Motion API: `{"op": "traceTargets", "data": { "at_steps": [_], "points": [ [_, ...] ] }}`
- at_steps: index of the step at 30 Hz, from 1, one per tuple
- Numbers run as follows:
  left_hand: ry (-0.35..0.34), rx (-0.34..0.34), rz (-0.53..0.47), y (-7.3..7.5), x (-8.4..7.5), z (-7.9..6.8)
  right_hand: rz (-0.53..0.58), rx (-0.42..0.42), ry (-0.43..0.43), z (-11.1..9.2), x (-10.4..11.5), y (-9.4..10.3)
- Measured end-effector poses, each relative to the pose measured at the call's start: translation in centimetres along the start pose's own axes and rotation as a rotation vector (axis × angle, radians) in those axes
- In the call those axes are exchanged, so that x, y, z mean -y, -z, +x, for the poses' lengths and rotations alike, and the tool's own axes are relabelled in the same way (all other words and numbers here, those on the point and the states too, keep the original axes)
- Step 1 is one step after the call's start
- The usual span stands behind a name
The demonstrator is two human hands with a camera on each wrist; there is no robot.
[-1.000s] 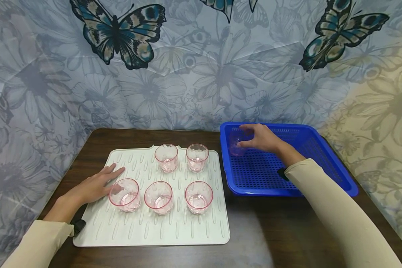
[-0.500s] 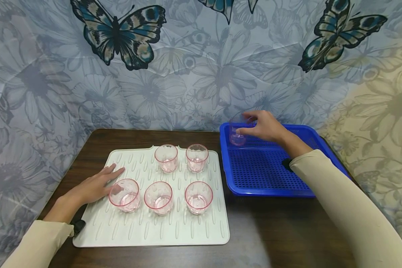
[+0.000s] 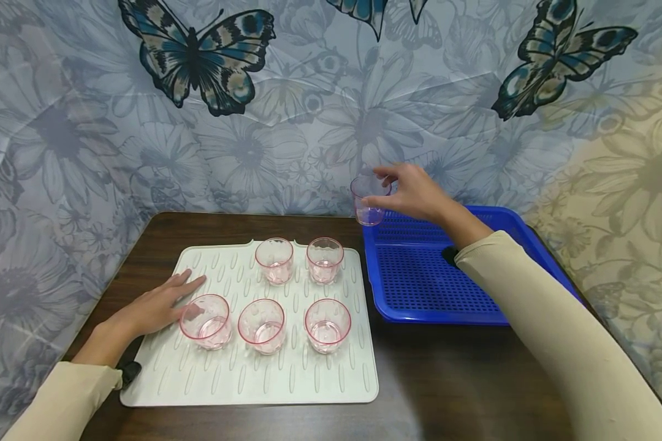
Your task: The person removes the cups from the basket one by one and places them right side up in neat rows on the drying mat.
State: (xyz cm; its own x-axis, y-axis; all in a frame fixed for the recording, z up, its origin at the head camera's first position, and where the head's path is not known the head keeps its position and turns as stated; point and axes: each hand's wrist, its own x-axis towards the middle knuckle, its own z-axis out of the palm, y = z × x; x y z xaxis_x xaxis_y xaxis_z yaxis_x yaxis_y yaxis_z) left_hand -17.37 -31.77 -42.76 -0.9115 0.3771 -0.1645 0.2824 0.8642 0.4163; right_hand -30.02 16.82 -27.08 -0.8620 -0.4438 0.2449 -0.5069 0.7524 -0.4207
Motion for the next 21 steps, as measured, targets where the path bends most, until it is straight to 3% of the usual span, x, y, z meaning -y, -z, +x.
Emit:
{"op": "traceTargets", "data": {
  "at_steps": [21],
  "points": [
    [-0.019, -0.012, 0.007, 0.1, 0.1, 0.0, 0.086, 0.066, 0.221, 3.9, 7.8, -4.7]
  ]
}}
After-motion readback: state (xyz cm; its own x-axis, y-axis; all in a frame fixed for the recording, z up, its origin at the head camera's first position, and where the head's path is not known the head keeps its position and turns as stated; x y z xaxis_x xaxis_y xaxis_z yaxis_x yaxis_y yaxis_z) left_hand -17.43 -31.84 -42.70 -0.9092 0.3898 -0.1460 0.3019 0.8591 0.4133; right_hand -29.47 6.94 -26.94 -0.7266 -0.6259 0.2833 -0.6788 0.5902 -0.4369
